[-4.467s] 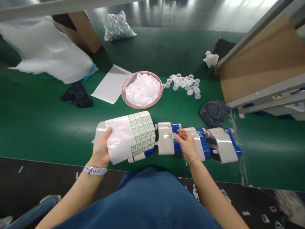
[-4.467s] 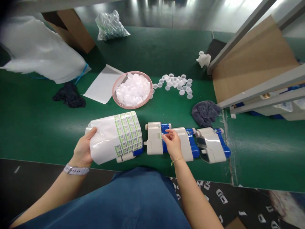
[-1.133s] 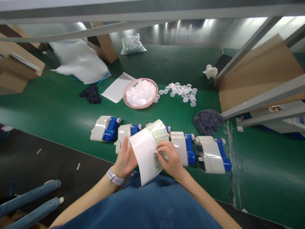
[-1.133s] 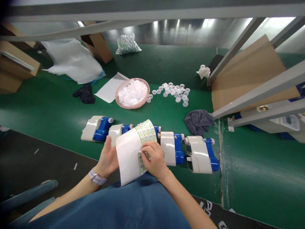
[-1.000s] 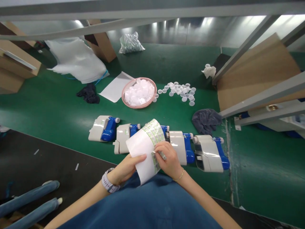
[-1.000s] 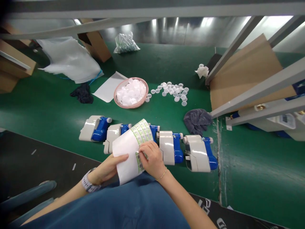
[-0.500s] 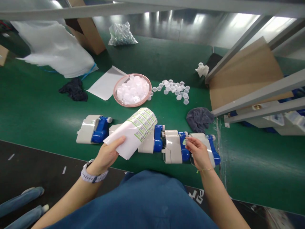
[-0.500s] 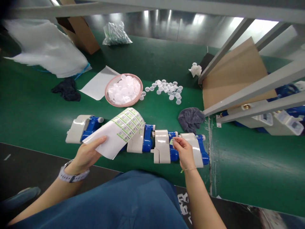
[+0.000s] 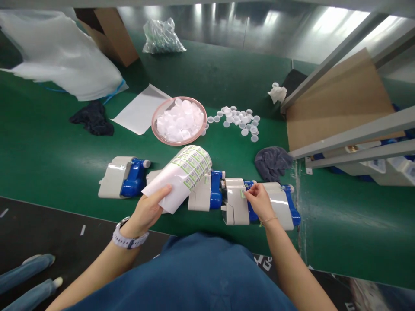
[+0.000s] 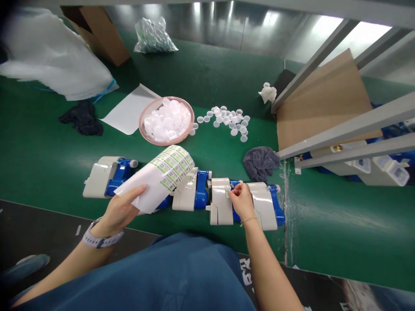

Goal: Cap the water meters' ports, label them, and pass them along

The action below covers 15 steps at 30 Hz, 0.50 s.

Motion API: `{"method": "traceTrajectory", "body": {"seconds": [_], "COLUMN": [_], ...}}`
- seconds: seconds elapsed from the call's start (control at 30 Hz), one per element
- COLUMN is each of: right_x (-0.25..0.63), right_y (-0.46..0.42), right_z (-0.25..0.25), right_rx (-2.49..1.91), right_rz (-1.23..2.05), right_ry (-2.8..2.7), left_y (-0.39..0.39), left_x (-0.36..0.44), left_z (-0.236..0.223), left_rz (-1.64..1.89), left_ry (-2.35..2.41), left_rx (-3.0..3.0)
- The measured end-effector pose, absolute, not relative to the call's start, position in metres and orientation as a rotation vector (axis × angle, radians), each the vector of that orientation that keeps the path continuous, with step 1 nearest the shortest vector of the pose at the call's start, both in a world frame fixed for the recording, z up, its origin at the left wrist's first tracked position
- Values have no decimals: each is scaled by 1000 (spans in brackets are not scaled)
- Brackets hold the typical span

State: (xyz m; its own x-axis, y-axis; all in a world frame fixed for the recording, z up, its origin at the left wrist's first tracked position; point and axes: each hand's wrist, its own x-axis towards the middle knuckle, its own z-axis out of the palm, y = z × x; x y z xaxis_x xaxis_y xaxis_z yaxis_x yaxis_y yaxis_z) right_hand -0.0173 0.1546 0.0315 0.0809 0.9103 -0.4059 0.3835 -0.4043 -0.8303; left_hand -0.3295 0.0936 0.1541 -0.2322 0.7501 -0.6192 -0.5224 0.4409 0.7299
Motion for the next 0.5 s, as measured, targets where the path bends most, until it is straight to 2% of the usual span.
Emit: {"method": "traceTrajectory", "body": {"seconds": [0.5], "right_x": [-35], "right_y": [151], "right_z": [52], "right_rx": [-2100], "right_rz": [894], "right_ry": [-1729], "left_y": [102], "left_x": [-325], "left_z": [151], "left_rz": [1171], "left_ry": [1396], "left_rx": [170]}}
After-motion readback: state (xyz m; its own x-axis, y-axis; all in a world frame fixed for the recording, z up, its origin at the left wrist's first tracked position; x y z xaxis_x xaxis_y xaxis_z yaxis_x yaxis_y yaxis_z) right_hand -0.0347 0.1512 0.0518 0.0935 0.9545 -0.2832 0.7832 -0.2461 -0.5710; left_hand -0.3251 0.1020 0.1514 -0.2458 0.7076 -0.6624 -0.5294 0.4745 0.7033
